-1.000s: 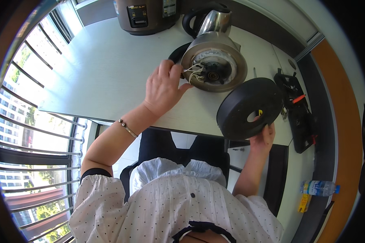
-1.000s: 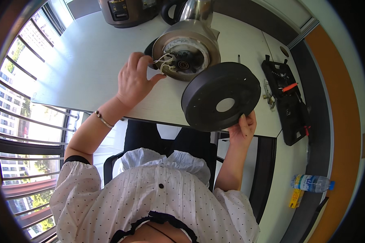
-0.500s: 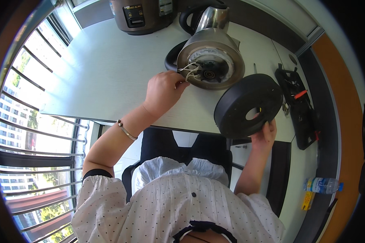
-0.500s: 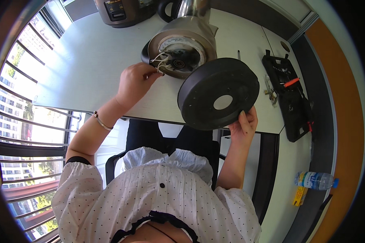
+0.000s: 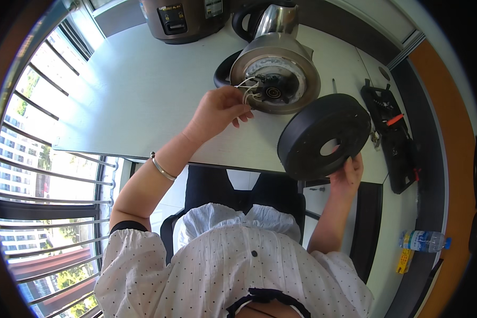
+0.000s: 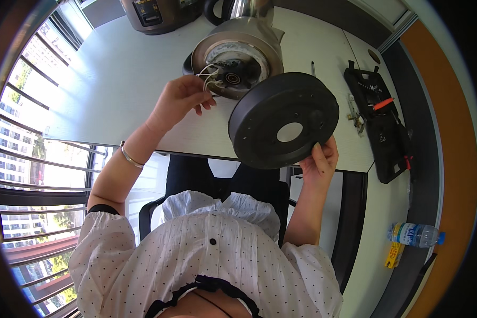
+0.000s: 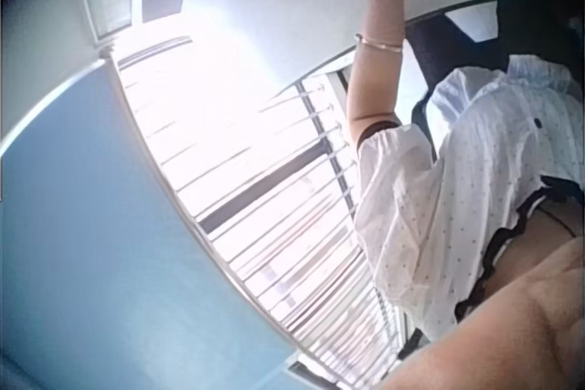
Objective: The person assembles the base of an electric kettle by aligning the bottom cover with the main body and securing it with screws using a screwdriver. The person tightens multiple screws to complete the assembly.
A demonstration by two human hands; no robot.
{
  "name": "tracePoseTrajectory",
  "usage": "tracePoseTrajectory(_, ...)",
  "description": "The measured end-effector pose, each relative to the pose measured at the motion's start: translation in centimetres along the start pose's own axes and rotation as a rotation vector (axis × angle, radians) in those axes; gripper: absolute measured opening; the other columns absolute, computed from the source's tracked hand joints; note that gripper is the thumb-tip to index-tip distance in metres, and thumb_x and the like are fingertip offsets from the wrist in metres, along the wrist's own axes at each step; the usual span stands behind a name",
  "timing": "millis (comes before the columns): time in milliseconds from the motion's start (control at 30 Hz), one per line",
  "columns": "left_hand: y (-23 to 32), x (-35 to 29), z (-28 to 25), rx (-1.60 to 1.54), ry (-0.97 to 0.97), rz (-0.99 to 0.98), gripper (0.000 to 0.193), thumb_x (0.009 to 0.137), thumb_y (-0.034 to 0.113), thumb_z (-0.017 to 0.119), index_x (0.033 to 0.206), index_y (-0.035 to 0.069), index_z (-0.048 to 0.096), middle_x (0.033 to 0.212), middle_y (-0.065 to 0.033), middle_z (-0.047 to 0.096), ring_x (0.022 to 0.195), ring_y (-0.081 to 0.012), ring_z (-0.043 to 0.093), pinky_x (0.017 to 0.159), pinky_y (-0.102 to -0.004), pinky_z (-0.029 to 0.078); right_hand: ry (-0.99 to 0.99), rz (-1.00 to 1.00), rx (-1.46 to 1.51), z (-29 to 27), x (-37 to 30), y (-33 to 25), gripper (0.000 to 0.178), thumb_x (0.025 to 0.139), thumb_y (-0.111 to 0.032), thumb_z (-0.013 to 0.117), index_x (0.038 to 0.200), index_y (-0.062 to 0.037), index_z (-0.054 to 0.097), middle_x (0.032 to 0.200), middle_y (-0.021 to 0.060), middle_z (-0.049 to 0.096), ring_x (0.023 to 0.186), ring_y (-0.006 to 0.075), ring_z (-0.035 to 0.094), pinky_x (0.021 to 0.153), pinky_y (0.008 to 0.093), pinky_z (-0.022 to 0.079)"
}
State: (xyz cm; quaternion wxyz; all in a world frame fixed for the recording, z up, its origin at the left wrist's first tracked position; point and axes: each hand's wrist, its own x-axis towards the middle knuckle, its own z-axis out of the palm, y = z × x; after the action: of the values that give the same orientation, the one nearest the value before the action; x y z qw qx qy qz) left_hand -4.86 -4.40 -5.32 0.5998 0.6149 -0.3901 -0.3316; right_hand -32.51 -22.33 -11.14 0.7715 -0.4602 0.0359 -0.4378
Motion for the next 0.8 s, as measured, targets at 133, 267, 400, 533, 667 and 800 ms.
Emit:
tracePoseTrajectory(133, 0.0, 0.3, -0.5, 0.007, -0.075, 0.029, 0.010, 0.089, 0.003, 0.060, 0.097, -0.002, 0.057, 0.083, -0.0098, 0.068, 0.073, -0.0118, 0.063, 0.058, -0.0228, 0.050, -0.001, 0.001, 0.019, 0.2, 0.0, 0.0, 0.045, 0.090, -0.010, 0.060, 0.127, 0.0093, 0.044, 0.108, 0.0233, 0.060, 0.094, 0.0256, 0.066, 0.074, 0.0350, 0.061)
tracePoseTrajectory(267, 0.1, -0.1, 0.3, 0.219, 0.102, 0.005, 0.008, 0.087, 0.004, 0.063, 0.095, 0.002, 0.061, 0.085, -0.0081, 0.069, 0.072, -0.0114, 0.064, 0.057, -0.0231, 0.048, -0.011, -0.005, 0.019, 0.1, 0.0, 0.0, 0.045, 0.090, -0.010, 0.060, 0.127, 0.0094, 0.044, 0.108, 0.0237, 0.060, 0.094, 0.0260, 0.066, 0.074, 0.0359, 0.061)
tracePoseTrajectory(400, -1.3, -0.1, 0.6, 0.867, 0.382, 0.464, 0.008, 0.080, 0.010, 0.071, 0.086, 0.007, 0.066, 0.075, -0.0064, 0.064, 0.063, -0.0176, 0.060, 0.053, -0.0291, 0.046, -0.006, -0.004, 0.023, 0.3, 0.1, -0.1, 0.044, 0.090, -0.009, 0.060, 0.127, 0.0092, 0.044, 0.108, 0.0237, 0.060, 0.093, 0.0261, 0.066, 0.073, 0.0362, 0.061)
tracePoseTrajectory(533, -1.4, 0.1, 0.4, 1.096, 0.482, 0.648, 0.014, 0.075, 0.015, 0.075, 0.084, 0.008, 0.068, 0.074, -0.0059, 0.058, 0.061, -0.0232, 0.056, 0.054, -0.0354, 0.045, -0.031, 0.002, 0.037, -0.1, 0.0, -0.1, 0.044, 0.090, -0.008, 0.059, 0.128, 0.0091, 0.044, 0.109, 0.0241, 0.060, 0.096, 0.0266, 0.065, 0.074, 0.0363, 0.061)
tracePoseTrajectory(667, -0.8, 0.1, 0.6, 1.117, 0.523, 0.584, 0.014, 0.073, 0.014, 0.075, 0.084, 0.009, 0.067, 0.094, -0.0079, 0.059, 0.079, -0.0265, 0.060, 0.066, -0.0377, 0.048, -0.039, 0.002, 0.046, 0.0, 0.0, -0.1, 0.044, 0.090, -0.007, 0.058, 0.128, 0.0091, 0.043, 0.110, 0.0239, 0.060, 0.098, 0.0270, 0.065, 0.076, 0.0369, 0.060)
tracePoseTrajectory(800, -0.3, 0.7, 0.2, 1.150, 0.534, 0.786, 0.017, 0.072, 0.013, 0.075, 0.085, 0.009, 0.065, 0.105, -0.0126, 0.057, 0.100, -0.0338, 0.056, 0.085, -0.0418, 0.047, -0.050, 0.003, 0.053, 0.0, 0.1, -0.1, 0.044, 0.090, -0.007, 0.058, 0.128, 0.0089, 0.043, 0.110, 0.0231, 0.061, 0.098, 0.0274, 0.065, 0.077, 0.0375, 0.060)
